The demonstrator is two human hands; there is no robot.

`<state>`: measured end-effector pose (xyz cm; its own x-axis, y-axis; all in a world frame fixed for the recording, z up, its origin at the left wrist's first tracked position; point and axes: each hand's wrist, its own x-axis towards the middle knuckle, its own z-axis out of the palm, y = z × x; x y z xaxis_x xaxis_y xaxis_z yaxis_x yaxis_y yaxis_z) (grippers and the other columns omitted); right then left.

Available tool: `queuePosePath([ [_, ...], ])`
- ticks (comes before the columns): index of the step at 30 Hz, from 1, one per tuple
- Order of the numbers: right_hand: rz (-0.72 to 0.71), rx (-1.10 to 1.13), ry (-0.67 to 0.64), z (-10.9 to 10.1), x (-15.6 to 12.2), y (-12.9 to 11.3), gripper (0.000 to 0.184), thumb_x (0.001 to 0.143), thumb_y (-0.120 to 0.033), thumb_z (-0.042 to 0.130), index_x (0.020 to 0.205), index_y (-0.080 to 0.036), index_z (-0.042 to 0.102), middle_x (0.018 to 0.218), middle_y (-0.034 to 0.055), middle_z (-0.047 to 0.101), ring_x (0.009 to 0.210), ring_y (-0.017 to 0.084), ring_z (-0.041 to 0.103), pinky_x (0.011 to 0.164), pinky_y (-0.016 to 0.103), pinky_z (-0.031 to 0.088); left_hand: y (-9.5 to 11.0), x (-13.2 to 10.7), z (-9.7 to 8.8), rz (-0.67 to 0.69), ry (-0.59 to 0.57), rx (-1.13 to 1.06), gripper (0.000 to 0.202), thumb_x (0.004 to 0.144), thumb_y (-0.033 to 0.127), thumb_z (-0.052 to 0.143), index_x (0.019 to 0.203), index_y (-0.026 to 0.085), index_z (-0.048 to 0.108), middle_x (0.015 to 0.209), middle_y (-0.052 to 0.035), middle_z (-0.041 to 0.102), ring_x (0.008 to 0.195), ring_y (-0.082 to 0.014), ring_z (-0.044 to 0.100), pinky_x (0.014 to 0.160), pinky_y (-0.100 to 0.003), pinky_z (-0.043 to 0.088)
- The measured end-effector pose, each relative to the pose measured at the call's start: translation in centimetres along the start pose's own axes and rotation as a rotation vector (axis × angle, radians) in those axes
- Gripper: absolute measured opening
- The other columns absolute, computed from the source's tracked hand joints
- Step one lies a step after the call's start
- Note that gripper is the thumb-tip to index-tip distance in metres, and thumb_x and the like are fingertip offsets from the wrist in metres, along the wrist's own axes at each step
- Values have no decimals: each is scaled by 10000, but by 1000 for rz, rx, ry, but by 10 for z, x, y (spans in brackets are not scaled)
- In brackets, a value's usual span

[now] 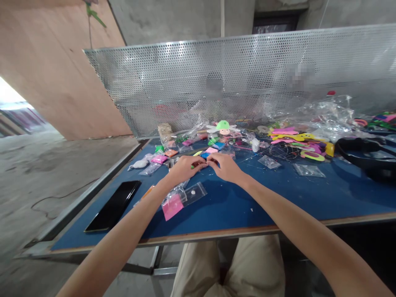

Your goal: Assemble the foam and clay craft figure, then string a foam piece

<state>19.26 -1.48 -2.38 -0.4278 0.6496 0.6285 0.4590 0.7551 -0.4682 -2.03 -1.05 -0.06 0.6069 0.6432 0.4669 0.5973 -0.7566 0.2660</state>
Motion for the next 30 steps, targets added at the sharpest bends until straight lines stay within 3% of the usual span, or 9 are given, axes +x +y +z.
queuePosePath([
  [9, -10, -35, -5, 0, -1, -2, 133, 943, -237, 498, 906, -212, 623, 884, 40, 673, 783, 180, 606, 738, 299, 439, 2, -1, -2, 43, -19, 194, 206, 950, 354, 505, 974, 232, 669, 859, 2, 721, 755, -150, 657, 648, -252, 434],
  [16, 9, -35, 19, 3, 0, -5, 139, 937, -248, 506, 899, -207, 634, 859, 41, 679, 751, 178, 599, 715, 301, 435, 8, -3, -3, 11, 62, 354, 158, 911, 353, 559, 906, 260, 686, 822, 16, 730, 769, -166, 657, 592, -258, 361],
  [24, 80, 18, 59, 5, 1, -6, 140, 923, -290, 553, 863, -196, 637, 751, 17, 667, 648, 151, 556, 626, 275, 401, 12, -2, -6, 16, 72, 338, 123, 897, 311, 564, 879, 241, 664, 825, 18, 717, 767, -154, 639, 620, -256, 357],
  [30, 14, 27, 49, 5, 3, -3, 127, 931, -254, 538, 873, -196, 635, 823, 32, 662, 721, 163, 568, 669, 285, 421, 13, -1, -5, 14, 44, 336, 90, 882, 295, 570, 869, 234, 635, 813, 24, 710, 760, -159, 644, 589, -257, 336],
])
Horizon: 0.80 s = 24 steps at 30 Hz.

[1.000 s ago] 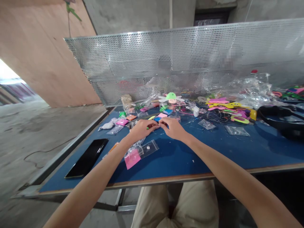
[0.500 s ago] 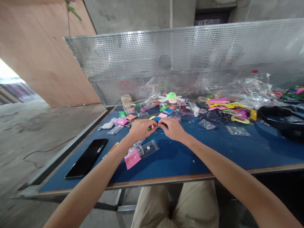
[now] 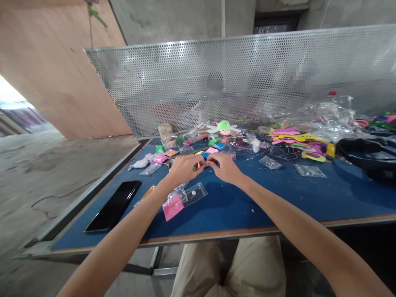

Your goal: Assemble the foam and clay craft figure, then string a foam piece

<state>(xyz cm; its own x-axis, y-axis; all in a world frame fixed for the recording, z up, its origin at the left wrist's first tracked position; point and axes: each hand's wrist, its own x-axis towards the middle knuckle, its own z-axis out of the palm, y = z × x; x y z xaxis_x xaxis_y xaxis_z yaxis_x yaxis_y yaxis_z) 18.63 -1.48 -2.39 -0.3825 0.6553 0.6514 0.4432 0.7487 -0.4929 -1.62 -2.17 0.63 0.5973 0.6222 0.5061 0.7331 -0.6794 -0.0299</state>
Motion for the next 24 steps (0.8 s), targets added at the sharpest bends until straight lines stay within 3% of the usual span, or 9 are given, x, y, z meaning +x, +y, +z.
queuePosePath([
  [6, -69, -10, -65, -3, -1, 6, 155, 945, -223, 521, 895, -203, 666, 900, 62, 672, 853, 203, 598, 784, 334, 454, -1, -3, 9, 43, -36, 58, 127, 911, 298, 524, 919, 238, 635, 844, 11, 710, 733, -153, 647, 559, -260, 328],
  [13, -50, 0, -102, -5, -1, 5, 128, 932, -208, 555, 894, -201, 678, 862, 47, 668, 808, 186, 595, 756, 315, 451, -4, -5, 13, 95, -16, 93, 156, 929, 306, 501, 915, 239, 641, 824, 15, 707, 705, -143, 624, 539, -267, 308],
  [24, -4, -96, -172, -12, 2, 8, 123, 906, -323, 626, 907, -230, 707, 874, 29, 704, 852, 196, 591, 815, 344, 388, -2, -5, 10, 172, -18, 76, 171, 923, 263, 493, 952, 243, 660, 888, 8, 718, 786, -143, 645, 558, -263, 356],
])
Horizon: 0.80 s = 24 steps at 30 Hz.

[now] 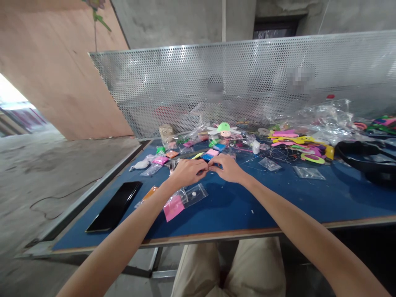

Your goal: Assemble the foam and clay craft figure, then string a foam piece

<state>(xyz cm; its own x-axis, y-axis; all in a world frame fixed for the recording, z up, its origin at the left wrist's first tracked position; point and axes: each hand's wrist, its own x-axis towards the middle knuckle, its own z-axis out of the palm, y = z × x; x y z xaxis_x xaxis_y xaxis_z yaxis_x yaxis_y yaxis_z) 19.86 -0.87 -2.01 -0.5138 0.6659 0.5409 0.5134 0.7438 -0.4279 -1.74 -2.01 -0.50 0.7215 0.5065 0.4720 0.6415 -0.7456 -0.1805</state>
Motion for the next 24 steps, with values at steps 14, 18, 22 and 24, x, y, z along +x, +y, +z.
queuePosePath([
  [14, -94, 24, -84, -1, 1, -3, 109, 930, -227, 556, 908, -189, 656, 866, 54, 663, 833, 197, 575, 794, 339, 413, 5, 4, -5, -60, -18, 19, 121, 820, 225, 543, 843, 243, 660, 822, 9, 714, 655, -158, 607, 505, -263, 281],
  [18, -86, 50, -101, -1, 0, -2, 107, 923, -229, 562, 930, -195, 663, 909, 62, 675, 864, 207, 586, 804, 348, 434, 6, 3, -5, -50, -16, 39, 114, 820, 231, 546, 820, 242, 659, 784, 3, 704, 639, -157, 601, 503, -269, 273],
  [22, -67, 69, -131, -2, -1, 0, 108, 912, -231, 572, 920, -208, 677, 898, 48, 688, 848, 206, 600, 804, 351, 443, 6, 1, -5, -15, -31, 55, 113, 842, 260, 542, 818, 241, 650, 754, -8, 688, 631, -159, 594, 505, -269, 275],
  [24, -70, 75, -141, -2, -1, 1, 107, 908, -226, 575, 910, -211, 681, 891, 43, 693, 855, 208, 605, 817, 355, 442, 5, 0, -5, 2, -50, 57, 111, 848, 253, 535, 822, 240, 643, 765, -13, 687, 637, -161, 591, 514, -265, 287],
])
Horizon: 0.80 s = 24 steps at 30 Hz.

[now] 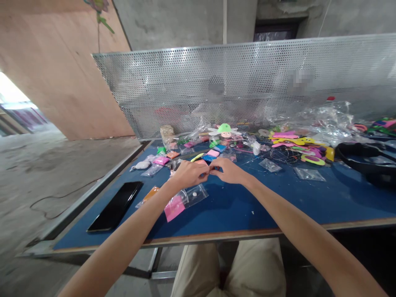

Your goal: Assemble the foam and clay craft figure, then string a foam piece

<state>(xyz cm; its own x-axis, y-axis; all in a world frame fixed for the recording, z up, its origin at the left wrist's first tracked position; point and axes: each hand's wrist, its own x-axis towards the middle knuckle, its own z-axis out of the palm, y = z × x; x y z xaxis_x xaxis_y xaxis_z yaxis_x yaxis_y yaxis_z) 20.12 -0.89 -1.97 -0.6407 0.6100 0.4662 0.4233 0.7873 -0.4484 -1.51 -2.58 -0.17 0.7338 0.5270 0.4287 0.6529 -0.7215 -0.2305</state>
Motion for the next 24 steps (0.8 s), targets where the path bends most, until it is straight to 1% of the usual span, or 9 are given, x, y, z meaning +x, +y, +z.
queuePosePath([
  [4, -21, 7, -13, 0, 0, 2, 108, 898, -214, 587, 910, -213, 694, 908, 49, 706, 861, 213, 609, 828, 364, 435, -1, -1, 3, 23, -16, -13, 112, 851, 244, 528, 820, 235, 635, 756, -19, 676, 642, -158, 588, 531, -257, 313],
  [8, -22, 35, -20, 1, 0, 3, 105, 886, -208, 594, 899, -210, 699, 889, 45, 709, 840, 206, 609, 797, 347, 433, -2, -2, 7, 50, -11, 19, 115, 856, 249, 524, 819, 237, 632, 735, -18, 670, 652, -164, 597, 522, -265, 283],
  [12, 13, 71, -39, 1, 0, 5, 98, 882, -216, 597, 867, -200, 693, 855, 29, 703, 799, 185, 603, 747, 311, 429, -2, -3, 10, 82, 6, 40, 126, 861, 239, 508, 809, 237, 623, 710, -10, 664, 638, -167, 596, 513, -276, 252],
  [15, 47, 94, -57, 3, 0, 7, 98, 876, -236, 605, 872, -197, 695, 862, 24, 704, 785, 176, 605, 723, 294, 429, -1, -3, 12, 95, 14, 23, 139, 860, 223, 500, 808, 234, 628, 691, -10, 654, 626, -165, 591, 515, -276, 269],
  [17, 72, 90, -58, 5, -1, 6, 109, 879, -246, 600, 882, -195, 697, 853, 26, 702, 778, 177, 608, 713, 292, 431, -1, -3, 13, 84, 4, 7, 144, 860, 223, 507, 811, 231, 641, 684, -17, 647, 632, -164, 593, 527, -273, 304],
  [20, 83, 47, -17, 6, -1, 4, 117, 891, -249, 583, 904, -194, 686, 842, 39, 688, 765, 184, 600, 713, 306, 437, -4, -2, 12, 51, 1, -23, 155, 879, 253, 516, 855, 234, 668, 774, -31, 683, 712, -166, 622, 556, -260, 358],
  [22, 60, 20, 24, 4, -1, 1, 114, 901, -250, 569, 908, -195, 668, 863, 52, 679, 783, 193, 592, 738, 324, 442, -6, -1, 9, 10, 25, -70, 169, 896, 281, 518, 886, 238, 682, 848, -30, 708, 767, -160, 638, 576, -247, 381],
  [24, 53, 24, 73, 1, 0, -2, 119, 913, -267, 554, 898, -199, 650, 879, 54, 668, 807, 197, 584, 768, 335, 443, -7, -1, 6, -46, 64, -144, 167, 902, 302, 534, 902, 242, 690, 860, -12, 718, 779, -147, 645, 609, -237, 405],
])
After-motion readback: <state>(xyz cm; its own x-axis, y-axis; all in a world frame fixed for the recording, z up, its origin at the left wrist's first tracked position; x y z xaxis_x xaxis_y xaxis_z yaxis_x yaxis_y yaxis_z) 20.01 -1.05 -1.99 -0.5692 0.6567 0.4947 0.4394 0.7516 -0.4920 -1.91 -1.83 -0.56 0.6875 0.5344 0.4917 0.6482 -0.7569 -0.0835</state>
